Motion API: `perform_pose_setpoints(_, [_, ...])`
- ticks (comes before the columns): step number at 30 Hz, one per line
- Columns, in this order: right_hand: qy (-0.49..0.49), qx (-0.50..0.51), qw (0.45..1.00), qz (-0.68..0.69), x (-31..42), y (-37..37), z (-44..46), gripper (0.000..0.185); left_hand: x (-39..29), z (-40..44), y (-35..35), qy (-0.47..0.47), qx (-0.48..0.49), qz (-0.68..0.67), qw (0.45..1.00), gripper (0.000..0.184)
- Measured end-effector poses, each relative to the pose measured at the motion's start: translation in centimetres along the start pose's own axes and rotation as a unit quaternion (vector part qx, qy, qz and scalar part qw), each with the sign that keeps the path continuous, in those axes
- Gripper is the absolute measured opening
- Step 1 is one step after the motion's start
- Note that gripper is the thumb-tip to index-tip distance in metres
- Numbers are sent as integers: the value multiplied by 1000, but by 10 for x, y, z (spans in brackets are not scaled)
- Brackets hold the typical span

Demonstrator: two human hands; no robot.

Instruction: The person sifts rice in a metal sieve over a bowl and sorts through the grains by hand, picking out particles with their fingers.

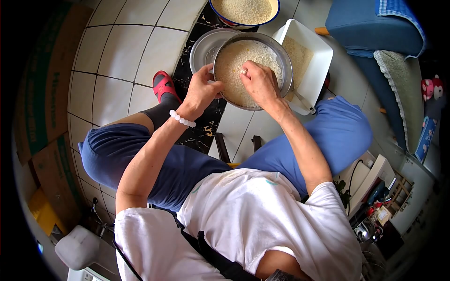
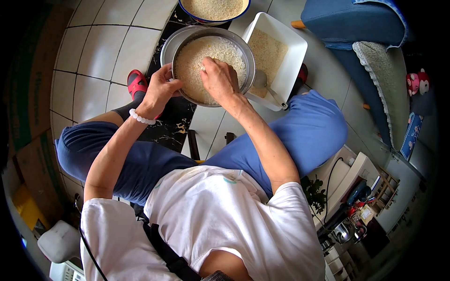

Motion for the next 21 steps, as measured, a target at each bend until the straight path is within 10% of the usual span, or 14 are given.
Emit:
perform_pose_setpoints(15, [96, -92, 990, 36, 0, 5, -3, 12, -13, -6, -2, 23, -8, -15, 1000, 45])
perform_pose_setpoints(19, [-138, 38, 957, 251, -7, 19, 6, 16, -10, -1, 12, 45, -27, -40, 998, 37])
perform_pose_setpoints(21, [-141, 17, 844, 517, -8, 28, 7, 16, -12, -2, 23, 45, -64, -40, 996, 34])
Point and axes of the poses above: each hand's wrist, its own z-axis towards the middle knuckle, its own y-axis out of the back of the hand, x = y × z, the point moved 4 cm from there along z, towards the middle knuckle, and after that the axes turned 4 degrees about -x, right-handed, at the moved point
